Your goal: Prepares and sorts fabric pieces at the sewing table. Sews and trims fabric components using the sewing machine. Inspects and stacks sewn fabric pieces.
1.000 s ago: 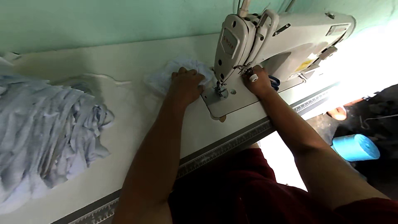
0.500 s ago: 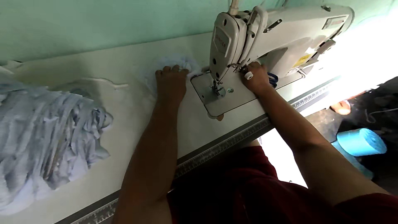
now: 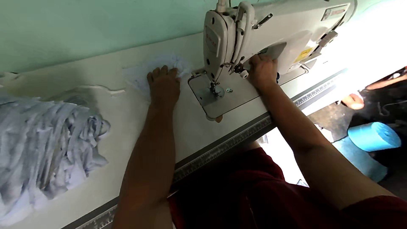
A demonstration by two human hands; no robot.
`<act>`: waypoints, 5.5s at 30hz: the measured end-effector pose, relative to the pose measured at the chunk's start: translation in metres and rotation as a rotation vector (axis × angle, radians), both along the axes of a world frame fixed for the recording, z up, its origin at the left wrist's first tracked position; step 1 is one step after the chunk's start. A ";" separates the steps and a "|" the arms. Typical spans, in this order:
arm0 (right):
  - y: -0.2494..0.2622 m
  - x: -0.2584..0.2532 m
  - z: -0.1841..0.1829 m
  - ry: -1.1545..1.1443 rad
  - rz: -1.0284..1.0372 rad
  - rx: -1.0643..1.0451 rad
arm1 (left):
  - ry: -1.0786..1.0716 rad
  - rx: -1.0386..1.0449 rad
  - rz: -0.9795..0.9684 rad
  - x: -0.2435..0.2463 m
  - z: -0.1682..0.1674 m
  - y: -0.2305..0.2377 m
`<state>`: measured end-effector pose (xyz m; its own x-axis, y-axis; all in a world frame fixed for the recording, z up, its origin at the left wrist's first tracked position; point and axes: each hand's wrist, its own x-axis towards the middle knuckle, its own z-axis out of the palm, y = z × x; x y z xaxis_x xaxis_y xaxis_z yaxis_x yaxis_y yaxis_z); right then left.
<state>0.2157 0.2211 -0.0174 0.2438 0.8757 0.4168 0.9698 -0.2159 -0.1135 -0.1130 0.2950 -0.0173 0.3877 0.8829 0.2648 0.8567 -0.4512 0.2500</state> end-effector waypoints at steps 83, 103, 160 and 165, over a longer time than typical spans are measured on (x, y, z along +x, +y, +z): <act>0.009 -0.060 0.011 0.203 0.428 -0.318 | -0.125 -0.196 -0.504 0.020 0.014 -0.029; -0.075 -0.067 0.024 0.083 0.715 0.029 | -0.423 -0.135 -0.387 0.034 0.047 -0.069; -0.098 -0.090 -0.027 0.117 0.667 0.081 | -0.107 0.153 0.327 -0.038 0.042 -0.009; -0.098 -0.090 -0.027 0.122 0.669 0.092 | -0.121 0.210 0.390 -0.062 0.045 -0.006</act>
